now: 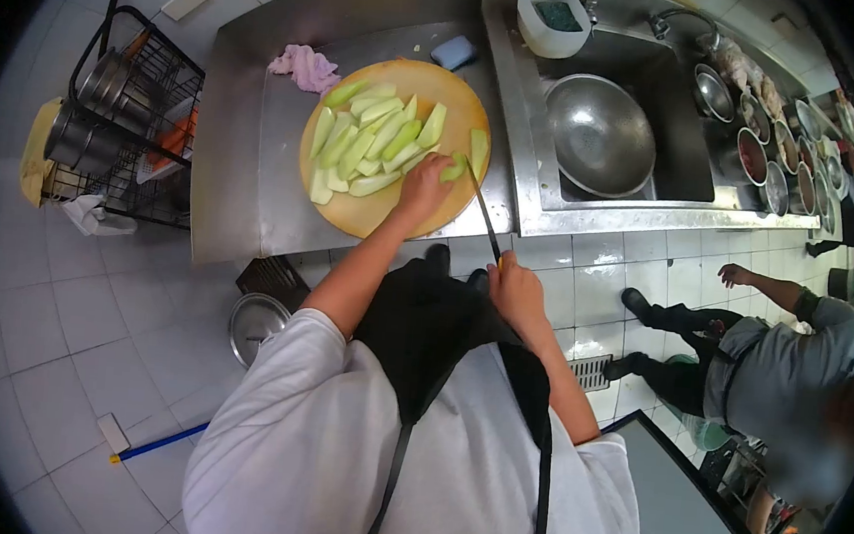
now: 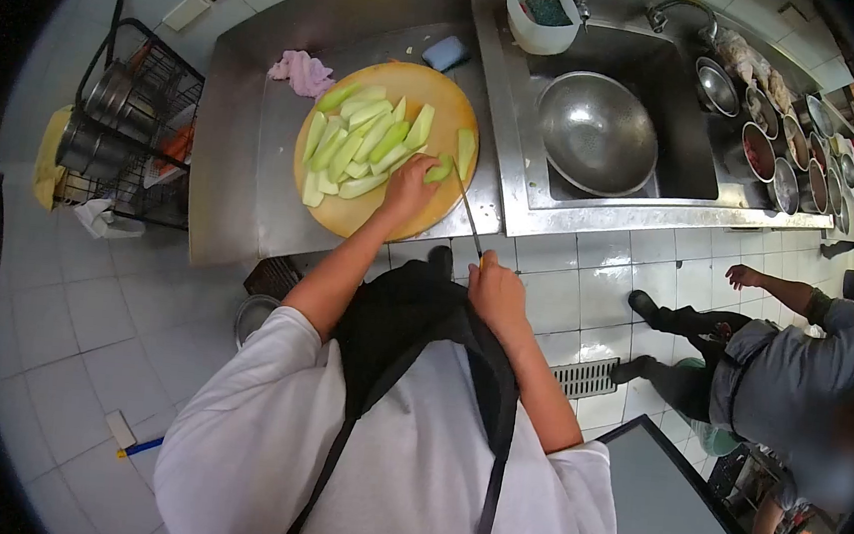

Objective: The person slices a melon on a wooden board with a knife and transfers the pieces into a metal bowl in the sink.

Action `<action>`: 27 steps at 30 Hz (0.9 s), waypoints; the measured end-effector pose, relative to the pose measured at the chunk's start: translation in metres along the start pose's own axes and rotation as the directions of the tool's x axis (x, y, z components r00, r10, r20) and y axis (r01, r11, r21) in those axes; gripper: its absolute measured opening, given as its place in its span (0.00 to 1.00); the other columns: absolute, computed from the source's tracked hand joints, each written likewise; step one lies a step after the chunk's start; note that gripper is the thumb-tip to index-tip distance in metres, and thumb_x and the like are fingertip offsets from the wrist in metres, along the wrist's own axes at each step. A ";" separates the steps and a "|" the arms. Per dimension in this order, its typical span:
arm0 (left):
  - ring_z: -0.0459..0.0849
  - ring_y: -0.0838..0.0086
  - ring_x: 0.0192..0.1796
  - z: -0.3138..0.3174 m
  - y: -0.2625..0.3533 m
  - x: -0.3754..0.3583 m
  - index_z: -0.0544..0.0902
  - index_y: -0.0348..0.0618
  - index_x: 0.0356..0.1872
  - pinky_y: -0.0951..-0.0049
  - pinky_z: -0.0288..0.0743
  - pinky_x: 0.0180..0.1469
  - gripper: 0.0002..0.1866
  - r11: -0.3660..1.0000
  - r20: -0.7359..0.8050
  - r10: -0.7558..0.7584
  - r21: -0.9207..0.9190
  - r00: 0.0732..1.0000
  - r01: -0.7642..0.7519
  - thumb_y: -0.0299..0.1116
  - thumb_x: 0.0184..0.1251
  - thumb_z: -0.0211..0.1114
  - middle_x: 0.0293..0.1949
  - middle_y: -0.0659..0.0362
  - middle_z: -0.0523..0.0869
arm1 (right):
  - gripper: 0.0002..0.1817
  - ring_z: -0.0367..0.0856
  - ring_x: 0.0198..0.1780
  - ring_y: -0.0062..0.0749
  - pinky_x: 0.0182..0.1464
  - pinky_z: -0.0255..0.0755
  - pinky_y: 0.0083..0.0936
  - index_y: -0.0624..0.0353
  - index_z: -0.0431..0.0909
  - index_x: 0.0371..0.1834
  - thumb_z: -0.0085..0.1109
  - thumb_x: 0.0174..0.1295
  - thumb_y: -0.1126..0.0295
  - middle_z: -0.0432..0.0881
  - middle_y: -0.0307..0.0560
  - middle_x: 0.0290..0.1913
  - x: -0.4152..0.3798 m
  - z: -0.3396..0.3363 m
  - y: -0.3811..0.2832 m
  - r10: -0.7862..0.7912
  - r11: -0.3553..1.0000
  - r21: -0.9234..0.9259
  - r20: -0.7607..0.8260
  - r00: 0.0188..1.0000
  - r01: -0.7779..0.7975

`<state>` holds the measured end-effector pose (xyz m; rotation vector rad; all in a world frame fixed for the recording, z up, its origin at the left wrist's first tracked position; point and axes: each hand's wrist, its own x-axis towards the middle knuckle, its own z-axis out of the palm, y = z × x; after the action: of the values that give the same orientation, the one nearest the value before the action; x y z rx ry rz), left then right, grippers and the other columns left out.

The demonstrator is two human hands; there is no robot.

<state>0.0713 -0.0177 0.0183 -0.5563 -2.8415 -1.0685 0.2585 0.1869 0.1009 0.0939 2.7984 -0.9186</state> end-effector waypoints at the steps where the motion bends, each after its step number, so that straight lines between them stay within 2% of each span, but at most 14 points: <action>1: 0.86 0.52 0.53 0.008 -0.009 -0.002 0.85 0.41 0.52 0.57 0.81 0.54 0.19 0.998 -0.041 -0.056 -0.013 0.998 0.056 0.26 0.56 0.73 0.51 0.47 0.87 | 0.16 0.86 0.32 0.65 0.36 0.79 0.56 0.67 0.74 0.43 0.60 0.70 0.62 0.84 0.67 0.26 0.003 0.002 0.001 -0.011 1.000 -0.006 0.002 1.000 0.011; 3: 0.88 0.53 0.50 0.019 -0.017 -0.002 0.85 0.41 0.52 0.58 0.81 0.53 0.19 0.987 -0.122 -0.159 -0.047 0.980 0.154 0.27 0.58 0.73 0.47 0.47 0.89 | 0.16 0.86 0.32 0.65 0.36 0.80 0.56 0.67 0.74 0.43 0.60 0.70 0.62 0.84 0.67 0.26 0.006 0.002 0.002 -0.014 1.000 -0.021 0.005 1.000 0.014; 6: 0.90 0.55 0.45 0.025 -0.024 -0.001 0.85 0.41 0.50 0.59 0.82 0.49 0.17 0.853 -0.091 -0.451 -0.335 0.888 0.399 0.29 0.60 0.73 0.42 0.48 0.91 | 0.16 0.86 0.32 0.65 0.37 0.80 0.56 0.66 0.74 0.44 0.60 0.71 0.61 0.84 0.67 0.27 0.007 0.002 0.004 0.014 0.999 -0.033 0.009 1.000 -0.014; 9: 0.90 0.53 0.46 0.032 -0.033 0.001 0.87 0.44 0.46 0.58 0.82 0.49 0.15 0.826 -0.095 -0.497 -0.354 0.862 0.438 0.35 0.60 0.76 0.42 0.50 0.92 | 0.16 0.86 0.33 0.66 0.38 0.80 0.57 0.66 0.73 0.44 0.59 0.71 0.61 0.85 0.67 0.28 0.003 0.002 0.004 0.047 0.999 -0.011 0.013 0.999 -0.047; 12: 0.89 0.54 0.46 0.018 -0.001 0.002 0.87 0.43 0.46 0.59 0.81 0.49 0.15 0.881 -0.060 -0.468 -0.105 0.882 0.461 0.36 0.60 0.75 0.42 0.51 0.91 | 0.16 0.86 0.33 0.67 0.38 0.80 0.57 0.66 0.73 0.45 0.59 0.71 0.61 0.85 0.68 0.28 0.001 0.005 -0.003 0.074 0.997 0.005 0.018 0.997 -0.074; 15: 0.89 0.56 0.45 0.021 0.003 0.002 0.87 0.43 0.44 0.58 0.81 0.48 0.14 0.936 -0.029 -0.352 -0.024 0.936 0.351 0.37 0.60 0.75 0.40 0.53 0.90 | 0.16 0.86 0.33 0.67 0.38 0.79 0.57 0.65 0.73 0.45 0.59 0.71 0.61 0.85 0.68 0.28 0.001 0.013 -0.010 0.094 0.996 0.010 0.010 0.996 -0.094; 16: 0.88 0.56 0.44 0.023 -0.001 0.001 0.87 0.42 0.42 0.58 0.81 0.48 0.13 0.964 -0.068 -0.265 -0.022 0.962 0.264 0.35 0.58 0.75 0.39 0.53 0.89 | 0.16 0.86 0.33 0.67 0.38 0.79 0.58 0.65 0.73 0.45 0.59 0.71 0.60 0.85 0.68 0.28 0.001 0.014 -0.013 0.106 0.994 0.014 0.017 0.994 -0.106; 22: 0.88 0.54 0.43 0.019 -0.017 0.011 0.86 0.42 0.42 0.57 0.80 0.48 0.14 0.955 0.019 -0.264 -0.133 0.964 0.264 0.32 0.55 0.77 0.39 0.50 0.88 | 0.16 0.85 0.33 0.67 0.37 0.78 0.58 0.63 0.74 0.47 0.60 0.71 0.59 0.84 0.68 0.28 -0.002 0.029 -0.022 0.145 0.989 0.040 0.002 0.989 -0.145; 25: 0.87 0.53 0.45 0.015 -0.016 0.015 0.85 0.42 0.44 0.57 0.80 0.48 0.16 0.940 0.103 -0.316 -0.098 0.943 0.326 0.31 0.55 0.77 0.41 0.50 0.87 | 0.16 0.85 0.34 0.68 0.37 0.78 0.58 0.62 0.74 0.48 0.60 0.71 0.59 0.84 0.68 0.28 -0.004 0.032 -0.029 0.157 0.987 0.048 0.005 0.988 -0.157; 27: 0.87 0.53 0.46 0.019 -0.017 0.015 0.85 0.42 0.45 0.57 0.80 0.49 0.16 0.955 0.067 -0.269 -0.111 0.961 0.275 0.30 0.55 0.76 0.41 0.50 0.87 | 0.16 0.85 0.35 0.68 0.37 0.78 0.58 0.62 0.74 0.48 0.60 0.71 0.60 0.84 0.69 0.28 -0.005 0.036 -0.033 0.176 0.982 0.067 0.009 0.984 -0.176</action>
<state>0.0524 -0.0128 -0.0045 -0.2014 -2.9774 -1.2908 0.2648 0.1391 0.0930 0.3434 2.7032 -0.9678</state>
